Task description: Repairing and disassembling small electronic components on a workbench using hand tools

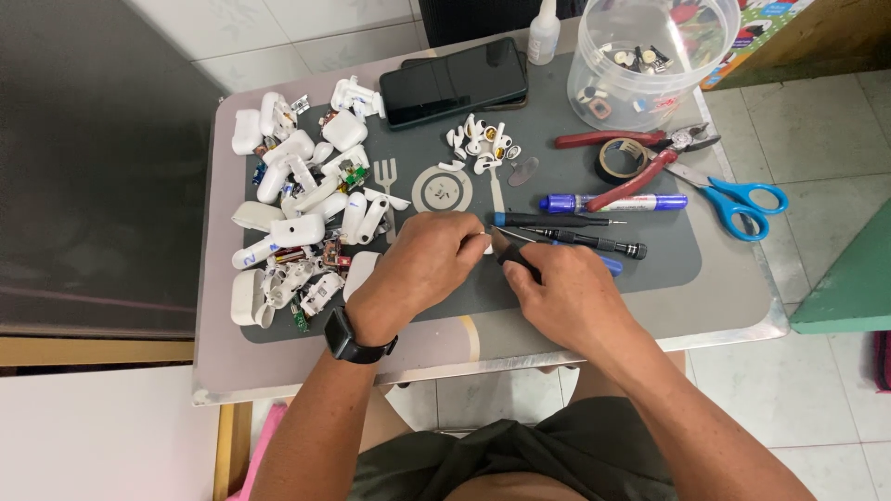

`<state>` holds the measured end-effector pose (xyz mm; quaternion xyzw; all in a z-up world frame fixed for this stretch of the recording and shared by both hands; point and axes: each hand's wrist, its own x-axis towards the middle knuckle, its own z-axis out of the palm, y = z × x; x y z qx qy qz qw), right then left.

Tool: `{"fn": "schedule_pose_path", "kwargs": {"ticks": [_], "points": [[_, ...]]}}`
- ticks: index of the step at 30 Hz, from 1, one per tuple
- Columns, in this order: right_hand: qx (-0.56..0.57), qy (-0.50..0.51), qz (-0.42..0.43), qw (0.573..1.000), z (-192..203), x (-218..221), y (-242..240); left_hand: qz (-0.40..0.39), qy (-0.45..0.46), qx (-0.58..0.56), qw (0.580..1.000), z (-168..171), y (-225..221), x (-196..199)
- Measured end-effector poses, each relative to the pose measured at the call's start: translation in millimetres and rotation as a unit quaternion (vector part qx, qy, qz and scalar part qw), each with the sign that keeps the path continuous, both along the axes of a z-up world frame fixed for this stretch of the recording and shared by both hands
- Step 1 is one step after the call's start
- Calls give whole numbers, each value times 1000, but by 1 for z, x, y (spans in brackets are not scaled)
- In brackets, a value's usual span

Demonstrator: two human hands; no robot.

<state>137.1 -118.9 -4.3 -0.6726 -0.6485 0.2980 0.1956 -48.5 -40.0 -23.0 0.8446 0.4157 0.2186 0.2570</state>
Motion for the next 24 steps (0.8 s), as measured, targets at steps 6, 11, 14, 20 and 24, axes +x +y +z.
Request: {"fn": "schedule_pose_path", "kwargs": {"ticks": [6, 11, 14, 20, 24], "points": [[15, -34, -7, 999, -4, -4, 1, -3, 31, -34, 999, 0, 2, 2], [48, -48, 6, 998, -18, -4, 3, 3, -26, -61, 998, 11, -7, 1], [79, -138, -5, 987, -36, -9, -5, -18, -38, -18, 999, -3, -6, -4], [142, -181, 1, 973, -44, -18, -10, -29, -1, 68, 997, -18, -12, -2], [165, -235, 11, 958, -57, -23, -13, -43, 28, 130, 990, -28, -12, -5]]}}
